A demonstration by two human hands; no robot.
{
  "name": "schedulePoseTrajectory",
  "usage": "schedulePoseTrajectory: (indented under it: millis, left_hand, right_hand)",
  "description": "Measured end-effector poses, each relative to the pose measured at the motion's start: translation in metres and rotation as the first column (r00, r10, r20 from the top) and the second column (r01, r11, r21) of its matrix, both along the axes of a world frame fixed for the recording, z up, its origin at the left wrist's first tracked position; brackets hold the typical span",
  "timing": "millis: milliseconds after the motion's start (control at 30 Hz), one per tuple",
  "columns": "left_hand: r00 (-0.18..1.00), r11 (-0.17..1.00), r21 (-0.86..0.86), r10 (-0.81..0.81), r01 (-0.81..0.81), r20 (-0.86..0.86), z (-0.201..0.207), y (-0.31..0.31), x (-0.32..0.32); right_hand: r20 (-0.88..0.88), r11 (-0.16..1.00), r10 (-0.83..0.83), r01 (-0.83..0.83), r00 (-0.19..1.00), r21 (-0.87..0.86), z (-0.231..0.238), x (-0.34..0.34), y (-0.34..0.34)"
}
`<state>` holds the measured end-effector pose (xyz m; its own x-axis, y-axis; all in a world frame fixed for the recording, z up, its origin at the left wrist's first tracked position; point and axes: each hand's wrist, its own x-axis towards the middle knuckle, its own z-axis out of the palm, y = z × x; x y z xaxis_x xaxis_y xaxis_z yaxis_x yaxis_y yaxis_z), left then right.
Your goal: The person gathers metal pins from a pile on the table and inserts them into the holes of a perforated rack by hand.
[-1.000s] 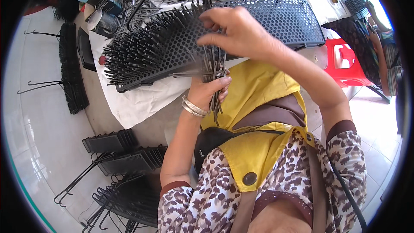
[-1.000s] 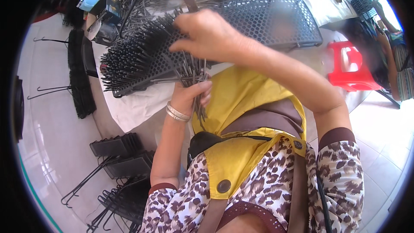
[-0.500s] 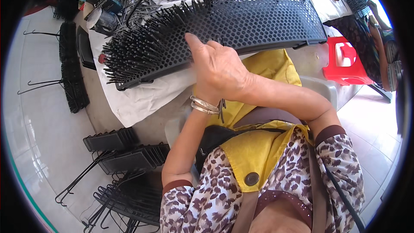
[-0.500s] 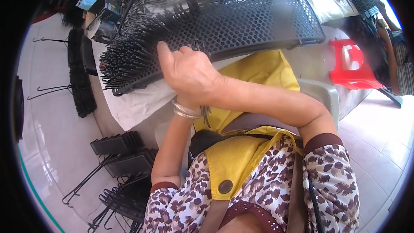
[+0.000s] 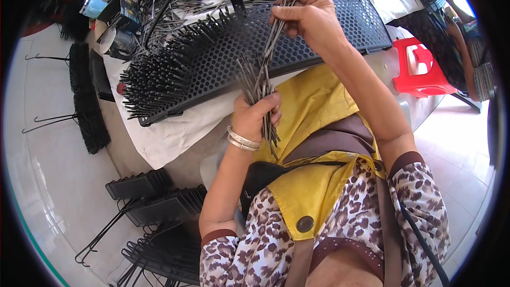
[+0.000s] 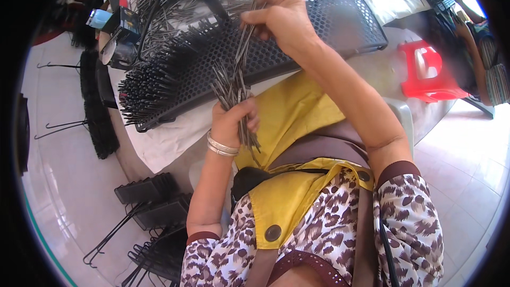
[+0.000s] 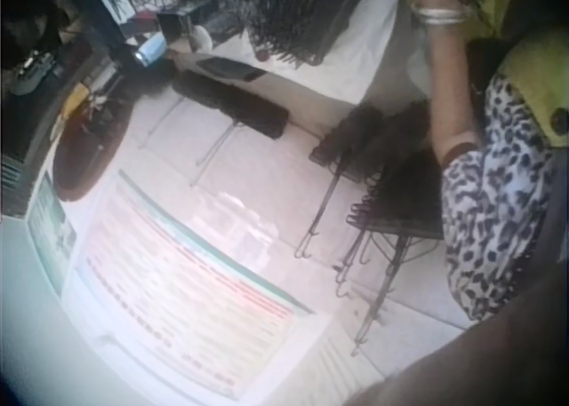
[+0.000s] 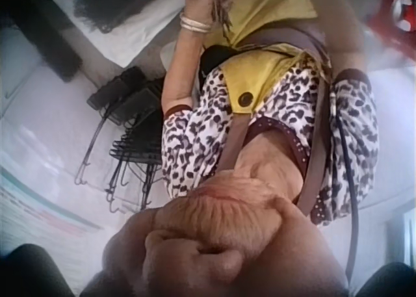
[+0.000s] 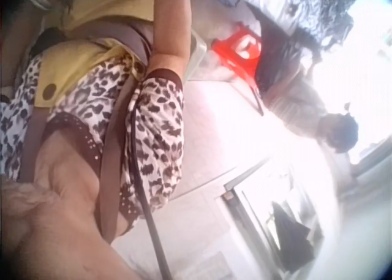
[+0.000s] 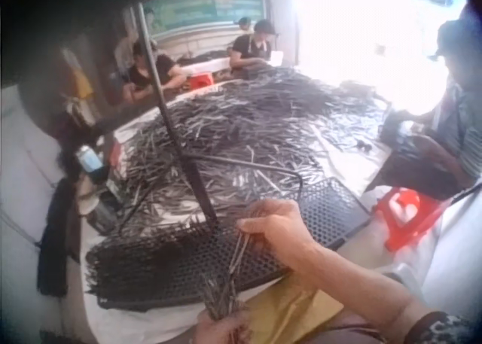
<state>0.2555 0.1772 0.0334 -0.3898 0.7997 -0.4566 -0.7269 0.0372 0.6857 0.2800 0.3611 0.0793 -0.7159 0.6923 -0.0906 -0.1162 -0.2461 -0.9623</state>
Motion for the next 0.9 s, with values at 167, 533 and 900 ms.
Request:
schedulePoseTrajectory:
  millis: [167, 533, 900]
  left_hand:
    - [0.998, 0.998, -0.012, 0.054, -0.055, -0.024, -0.004, 0.002, -0.003]
    - [0.995, 0.997, 0.046, 0.053, -0.057, 0.079, -0.002, -0.004, 0.0]
    - [0.987, 0.991, 0.082, 0.09, -0.101, 0.134, -0.004, 0.002, 0.003]
  right_hand:
    - [0.042, 0.995, 0.024, -0.02, 0.999, -0.102, -0.021, 0.0, 0.009]
    - [0.095, 0.978, 0.203, -0.206, 0.975, 0.016, -0.014, 0.014, 0.005]
    - [0.051, 0.816, 0.189, -0.186, 0.981, 0.547, 0.006, 0.038, -0.016]
